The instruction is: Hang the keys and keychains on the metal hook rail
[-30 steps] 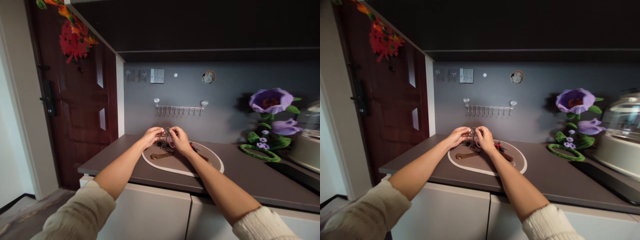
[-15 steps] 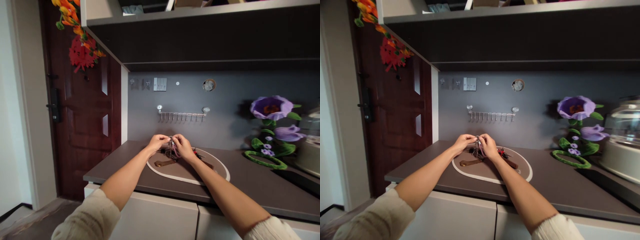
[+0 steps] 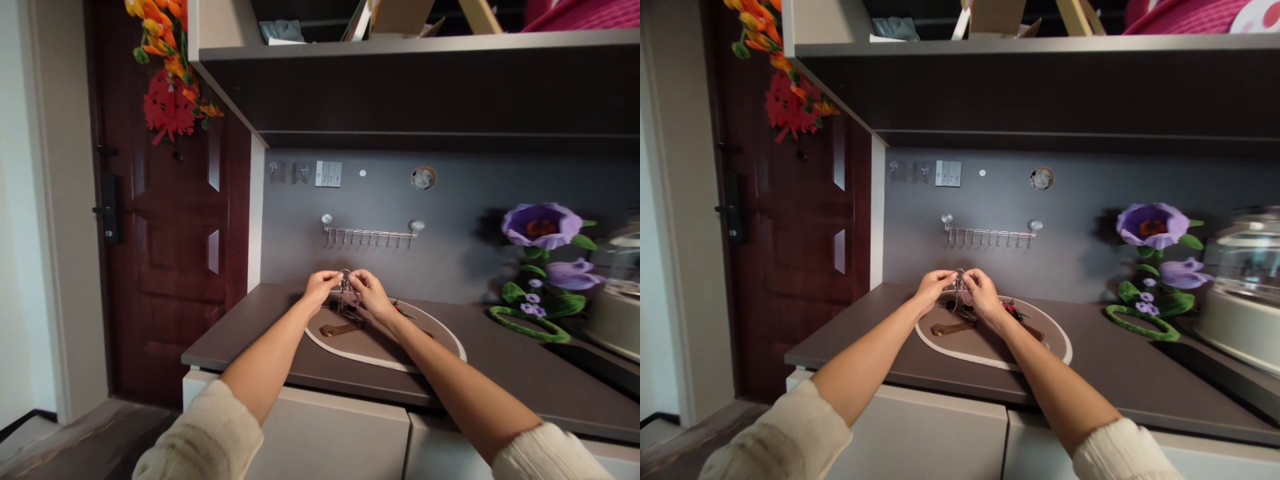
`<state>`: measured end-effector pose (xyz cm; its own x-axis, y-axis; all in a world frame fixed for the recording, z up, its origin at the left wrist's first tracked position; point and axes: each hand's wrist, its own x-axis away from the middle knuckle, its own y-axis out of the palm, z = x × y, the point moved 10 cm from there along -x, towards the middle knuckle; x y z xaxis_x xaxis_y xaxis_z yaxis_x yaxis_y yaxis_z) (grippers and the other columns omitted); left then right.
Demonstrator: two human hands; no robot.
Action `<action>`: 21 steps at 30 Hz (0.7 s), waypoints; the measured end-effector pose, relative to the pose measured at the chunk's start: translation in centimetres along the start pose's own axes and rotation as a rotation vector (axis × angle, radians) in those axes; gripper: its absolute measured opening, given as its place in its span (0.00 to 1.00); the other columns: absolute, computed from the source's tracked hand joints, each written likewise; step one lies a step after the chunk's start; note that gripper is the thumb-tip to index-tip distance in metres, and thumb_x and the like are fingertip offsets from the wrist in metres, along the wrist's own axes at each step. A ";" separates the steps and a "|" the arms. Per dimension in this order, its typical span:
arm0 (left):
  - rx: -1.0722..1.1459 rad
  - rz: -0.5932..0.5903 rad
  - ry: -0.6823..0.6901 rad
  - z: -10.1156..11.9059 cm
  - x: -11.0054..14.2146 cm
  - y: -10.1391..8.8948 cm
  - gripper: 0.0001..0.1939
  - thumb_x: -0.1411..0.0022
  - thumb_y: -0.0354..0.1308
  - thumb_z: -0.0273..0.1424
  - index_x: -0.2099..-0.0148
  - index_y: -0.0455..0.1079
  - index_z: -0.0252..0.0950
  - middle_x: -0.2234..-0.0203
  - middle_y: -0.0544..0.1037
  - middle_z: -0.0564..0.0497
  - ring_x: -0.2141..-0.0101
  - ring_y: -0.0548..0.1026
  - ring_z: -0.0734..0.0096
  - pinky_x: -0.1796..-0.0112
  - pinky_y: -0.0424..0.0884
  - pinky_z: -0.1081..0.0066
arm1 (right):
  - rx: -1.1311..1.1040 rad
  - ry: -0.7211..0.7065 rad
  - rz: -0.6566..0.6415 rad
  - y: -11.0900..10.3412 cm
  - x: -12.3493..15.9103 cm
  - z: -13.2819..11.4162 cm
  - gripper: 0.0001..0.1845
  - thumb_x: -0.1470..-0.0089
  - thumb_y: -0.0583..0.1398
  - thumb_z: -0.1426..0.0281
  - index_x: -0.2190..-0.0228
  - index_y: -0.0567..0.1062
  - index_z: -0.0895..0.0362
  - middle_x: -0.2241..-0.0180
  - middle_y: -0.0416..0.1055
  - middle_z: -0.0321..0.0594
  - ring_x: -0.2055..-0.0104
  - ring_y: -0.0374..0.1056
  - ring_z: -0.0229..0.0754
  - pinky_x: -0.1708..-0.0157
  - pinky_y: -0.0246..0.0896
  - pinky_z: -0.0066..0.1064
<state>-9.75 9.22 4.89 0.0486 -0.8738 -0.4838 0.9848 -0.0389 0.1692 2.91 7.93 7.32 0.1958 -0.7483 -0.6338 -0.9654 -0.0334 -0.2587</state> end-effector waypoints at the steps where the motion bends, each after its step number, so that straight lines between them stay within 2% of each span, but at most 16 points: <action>1: -0.031 0.051 0.019 0.2 -0.1 -0.6 0.17 0.55 0.61 0.40 0.67 0.73 0.32 0.74 0.75 0.49 0.73 0.69 0.75 0.67 0.63 0.73 | 0.006 -0.001 0.000 0.1 -0.5 0.0 0.15 0.54 0.55 0.57 0.73 0.65 0.58 0.80 0.62 0.32 0.78 0.57 0.33 0.77 0.55 0.25; 5: -0.213 0.294 0.137 1.1 -0.4 -3.7 0.16 0.47 0.52 0.40 0.68 0.70 0.31 0.76 0.73 0.50 0.75 0.67 0.76 0.70 0.62 0.75 | -0.035 0.010 0.077 0.0 -3.0 0.5 0.15 0.56 0.56 0.58 0.75 0.66 0.58 0.80 0.63 0.32 0.78 0.57 0.32 0.77 0.55 0.25; 8: -0.426 0.403 0.178 1.3 -0.4 -5.2 0.14 0.44 0.49 0.37 0.69 0.69 0.32 0.77 0.72 0.50 0.75 0.67 0.76 0.70 0.62 0.75 | -0.150 0.081 0.148 0.3 -5.0 1.1 0.12 0.56 0.57 0.61 0.74 0.66 0.58 0.79 0.66 0.33 0.78 0.60 0.32 0.76 0.57 0.26; 14: -0.765 0.481 0.152 2.0 0.1 -6.0 0.12 0.42 0.46 0.33 0.69 0.69 0.35 0.73 0.74 0.49 0.72 0.69 0.73 0.68 0.62 0.73 | -0.263 0.173 0.248 1.9 -8.0 0.8 0.04 0.53 0.54 0.72 0.77 0.65 0.58 0.82 0.66 0.33 0.82 0.61 0.31 0.79 0.59 0.24; 21: -0.824 0.524 0.084 2.2 0.6 -6.5 0.12 0.41 0.45 0.32 0.67 0.70 0.35 0.70 0.75 0.47 0.69 0.71 0.70 0.66 0.63 0.72 | -0.311 0.300 0.326 3.4 -10.4 2.3 0.06 0.51 0.52 0.75 0.78 0.65 0.59 0.81 0.70 0.36 0.82 0.64 0.31 0.81 0.62 0.23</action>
<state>-16.47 7.88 5.36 0.4932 -0.6456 -0.5831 0.6416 0.7226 -0.2574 -1.99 17.16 11.34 -0.1369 -0.9072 -0.3977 -0.9822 0.0721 0.1736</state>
